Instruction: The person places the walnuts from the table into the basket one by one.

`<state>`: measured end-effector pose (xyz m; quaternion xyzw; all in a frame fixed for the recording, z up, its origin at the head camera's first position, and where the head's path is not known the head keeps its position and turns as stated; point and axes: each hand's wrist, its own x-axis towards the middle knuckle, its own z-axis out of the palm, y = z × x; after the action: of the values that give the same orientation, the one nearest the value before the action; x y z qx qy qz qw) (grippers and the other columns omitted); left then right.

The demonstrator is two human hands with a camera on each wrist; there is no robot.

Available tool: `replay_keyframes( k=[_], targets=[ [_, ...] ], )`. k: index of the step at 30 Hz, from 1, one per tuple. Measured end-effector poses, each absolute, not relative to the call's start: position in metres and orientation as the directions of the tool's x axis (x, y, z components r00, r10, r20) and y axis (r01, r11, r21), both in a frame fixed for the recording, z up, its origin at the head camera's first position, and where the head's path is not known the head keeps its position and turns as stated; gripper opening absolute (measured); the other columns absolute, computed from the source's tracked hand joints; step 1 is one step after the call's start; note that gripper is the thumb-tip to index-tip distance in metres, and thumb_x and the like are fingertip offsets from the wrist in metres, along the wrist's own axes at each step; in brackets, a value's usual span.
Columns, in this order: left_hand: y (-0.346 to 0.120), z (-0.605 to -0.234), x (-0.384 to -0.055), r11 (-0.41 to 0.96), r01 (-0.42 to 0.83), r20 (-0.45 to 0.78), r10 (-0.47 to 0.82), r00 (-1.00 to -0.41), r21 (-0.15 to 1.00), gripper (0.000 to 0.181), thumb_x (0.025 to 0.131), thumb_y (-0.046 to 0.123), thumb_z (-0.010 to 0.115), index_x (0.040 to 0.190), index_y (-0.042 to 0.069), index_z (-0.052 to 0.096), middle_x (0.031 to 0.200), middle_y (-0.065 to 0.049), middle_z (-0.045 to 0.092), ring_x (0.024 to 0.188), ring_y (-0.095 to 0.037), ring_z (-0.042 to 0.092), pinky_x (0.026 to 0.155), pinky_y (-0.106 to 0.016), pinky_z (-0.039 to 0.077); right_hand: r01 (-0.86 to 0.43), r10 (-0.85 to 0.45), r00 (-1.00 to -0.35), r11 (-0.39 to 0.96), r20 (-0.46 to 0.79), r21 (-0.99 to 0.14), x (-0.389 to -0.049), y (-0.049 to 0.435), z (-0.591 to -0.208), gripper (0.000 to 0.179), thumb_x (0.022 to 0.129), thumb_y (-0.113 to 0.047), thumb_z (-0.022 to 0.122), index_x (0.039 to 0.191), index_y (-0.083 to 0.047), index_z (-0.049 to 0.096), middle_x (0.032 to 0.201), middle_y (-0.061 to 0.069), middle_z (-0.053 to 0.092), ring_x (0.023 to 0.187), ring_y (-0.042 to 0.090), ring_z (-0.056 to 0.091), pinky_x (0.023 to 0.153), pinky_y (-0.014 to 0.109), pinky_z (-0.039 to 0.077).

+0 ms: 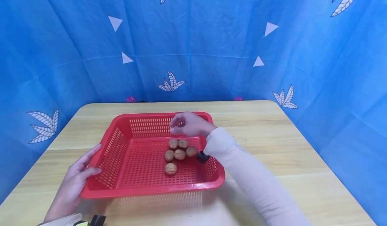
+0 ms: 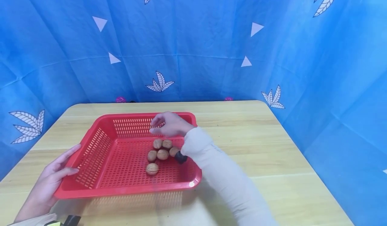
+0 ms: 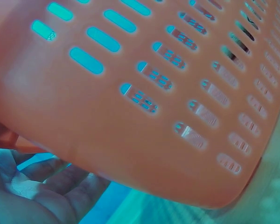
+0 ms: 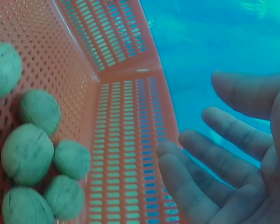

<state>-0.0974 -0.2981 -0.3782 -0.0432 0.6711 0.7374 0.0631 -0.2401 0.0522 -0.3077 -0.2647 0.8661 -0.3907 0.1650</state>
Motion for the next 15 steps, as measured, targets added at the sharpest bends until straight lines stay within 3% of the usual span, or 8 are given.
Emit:
replay_keyframes(
  k=[7,15],
  targets=[
    [-0.302,-0.38,-0.096,-0.068,-0.187,-0.186,0.029,-0.982,0.98,0.075,0.097,0.006,0.056,0.156,0.032,0.018,0.129,0.013,0.043,0.101,-0.005,0.061,0.079,-0.037,0.056,-0.318,-0.526,-0.848,0.591,-0.055,-0.741,-0.238,0.07,-0.304,0.028,0.09,-0.025,0.07,0.115,-0.013,0.066,0.107,-0.005,0.065,0.107,0.018,0.06,0.091,0.034,0.05],
    [-0.302,-0.379,-0.097,-0.091,-0.168,-0.165,0.036,-0.986,0.982,0.074,0.097,0.005,0.055,0.156,0.032,0.02,0.127,0.015,0.046,0.101,-0.006,0.062,0.08,-0.038,0.056,-0.277,-0.437,-0.9,0.569,0.001,-0.774,-0.242,0.102,-0.298,0.027,0.092,-0.024,0.068,0.114,-0.011,0.067,0.109,0.001,0.064,0.106,0.022,0.06,0.09,0.039,0.051]
  ],
)
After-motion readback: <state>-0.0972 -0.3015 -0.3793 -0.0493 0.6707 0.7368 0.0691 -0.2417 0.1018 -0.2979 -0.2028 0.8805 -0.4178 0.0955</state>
